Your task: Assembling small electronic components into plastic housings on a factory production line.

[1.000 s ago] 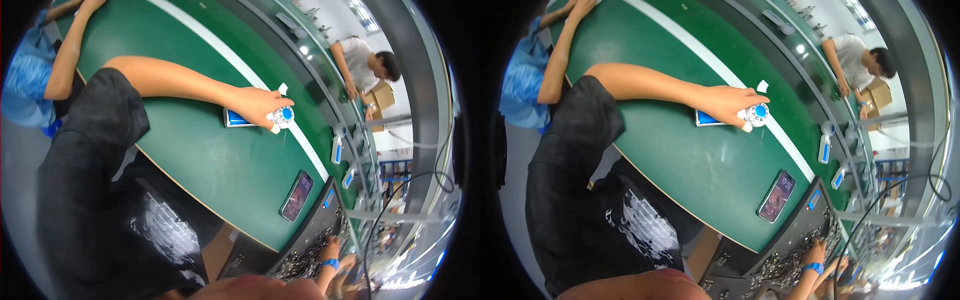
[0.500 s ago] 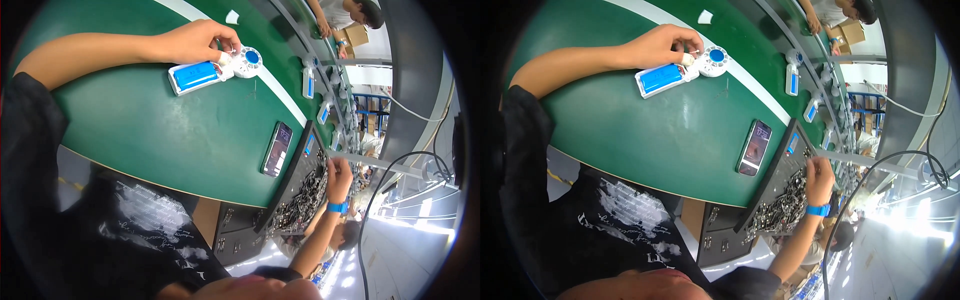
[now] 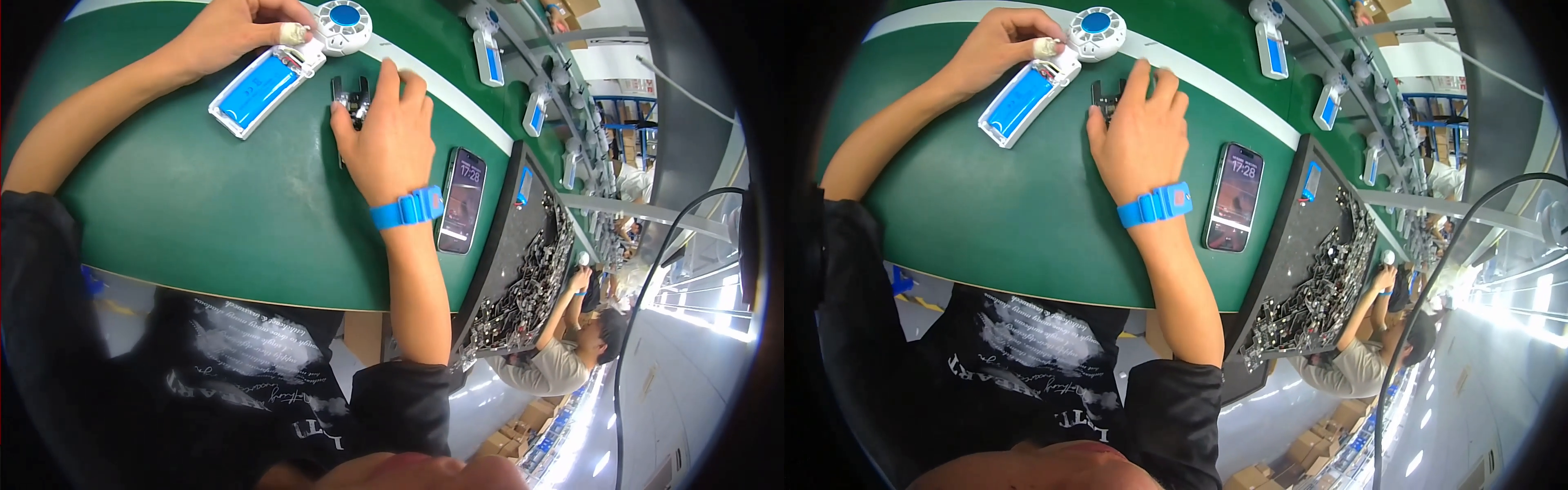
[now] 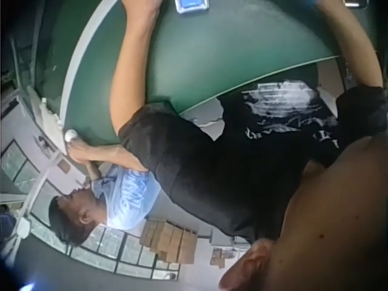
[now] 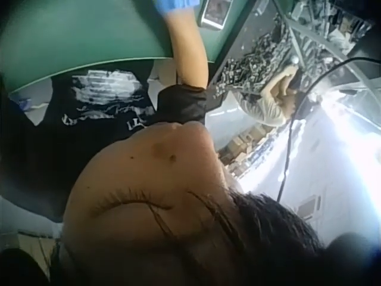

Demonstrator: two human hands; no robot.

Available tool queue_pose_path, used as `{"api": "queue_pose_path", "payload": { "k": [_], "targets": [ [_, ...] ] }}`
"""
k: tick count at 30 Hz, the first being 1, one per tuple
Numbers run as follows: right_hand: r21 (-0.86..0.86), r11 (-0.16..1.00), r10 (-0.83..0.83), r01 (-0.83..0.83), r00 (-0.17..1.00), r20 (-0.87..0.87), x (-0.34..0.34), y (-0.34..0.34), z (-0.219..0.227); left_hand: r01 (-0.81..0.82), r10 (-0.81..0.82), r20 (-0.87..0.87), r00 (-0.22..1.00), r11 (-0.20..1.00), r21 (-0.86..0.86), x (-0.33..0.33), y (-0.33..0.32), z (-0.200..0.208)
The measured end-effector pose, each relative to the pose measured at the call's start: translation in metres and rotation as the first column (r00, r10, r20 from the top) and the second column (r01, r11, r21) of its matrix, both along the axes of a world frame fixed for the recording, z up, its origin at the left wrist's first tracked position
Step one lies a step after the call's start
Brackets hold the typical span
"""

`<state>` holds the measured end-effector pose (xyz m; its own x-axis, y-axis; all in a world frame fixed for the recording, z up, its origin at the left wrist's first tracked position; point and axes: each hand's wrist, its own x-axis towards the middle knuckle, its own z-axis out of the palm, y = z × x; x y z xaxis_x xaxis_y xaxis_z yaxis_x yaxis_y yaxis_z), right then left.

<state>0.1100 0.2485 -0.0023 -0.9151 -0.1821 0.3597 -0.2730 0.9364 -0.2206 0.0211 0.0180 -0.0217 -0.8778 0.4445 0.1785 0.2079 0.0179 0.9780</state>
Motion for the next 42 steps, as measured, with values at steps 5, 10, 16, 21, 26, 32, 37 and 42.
{"api": "queue_pose_path", "payload": {
  "k": [5,10,16,21,26,32,37,42],
  "targets": [
    [0.114,0.992,0.049,-0.06,0.995,0.092,0.02,-0.004,0.011,0.688,-0.206,-0.688,0.696,0.467,0.556,-0.053,0.015,-0.055],
    [0.166,0.986,-0.013,-0.026,0.973,0.232,0.033,-0.001,0.019,-0.048,0.04,-0.055,0.998,0.988,-0.149,-0.002,-0.023,-0.014],
    [-0.301,0.949,0.175,-0.09,0.948,0.267,0.026,0.0,0.021,-0.002,0.005,0.017,1.0,0.987,-0.159,-0.008,-0.035,-0.011],
    [-0.851,0.519,0.332,-0.081,0.936,0.114,0.021,-0.019,0.003,0.032,-0.031,0.006,0.999,0.985,-0.168,-0.008,-0.026,-0.008],
    [-0.84,0.511,0.363,-0.186,0.932,0.015,0.013,-0.035,-0.014,0.049,-0.061,-0.11,0.992,0.993,-0.112,0.008,-0.028,-0.004],
    [-0.783,0.542,0.418,-0.304,0.907,-0.062,0.01,-0.036,-0.024,-0.122,-0.004,-0.429,0.903,0.956,-0.265,0.029,-0.019,0.016],
    [-0.83,0.515,0.455,-0.212,0.889,0.055,0.015,-0.041,-0.015,-0.123,0.001,-0.473,0.881,0.966,-0.227,0.035,-0.012,0.019],
    [-0.792,0.571,0.459,-0.216,0.884,0.09,0.018,-0.045,-0.008,-0.092,-0.005,-0.426,0.905,0.974,-0.207,0.042,-0.016,0.026]
  ]
}}
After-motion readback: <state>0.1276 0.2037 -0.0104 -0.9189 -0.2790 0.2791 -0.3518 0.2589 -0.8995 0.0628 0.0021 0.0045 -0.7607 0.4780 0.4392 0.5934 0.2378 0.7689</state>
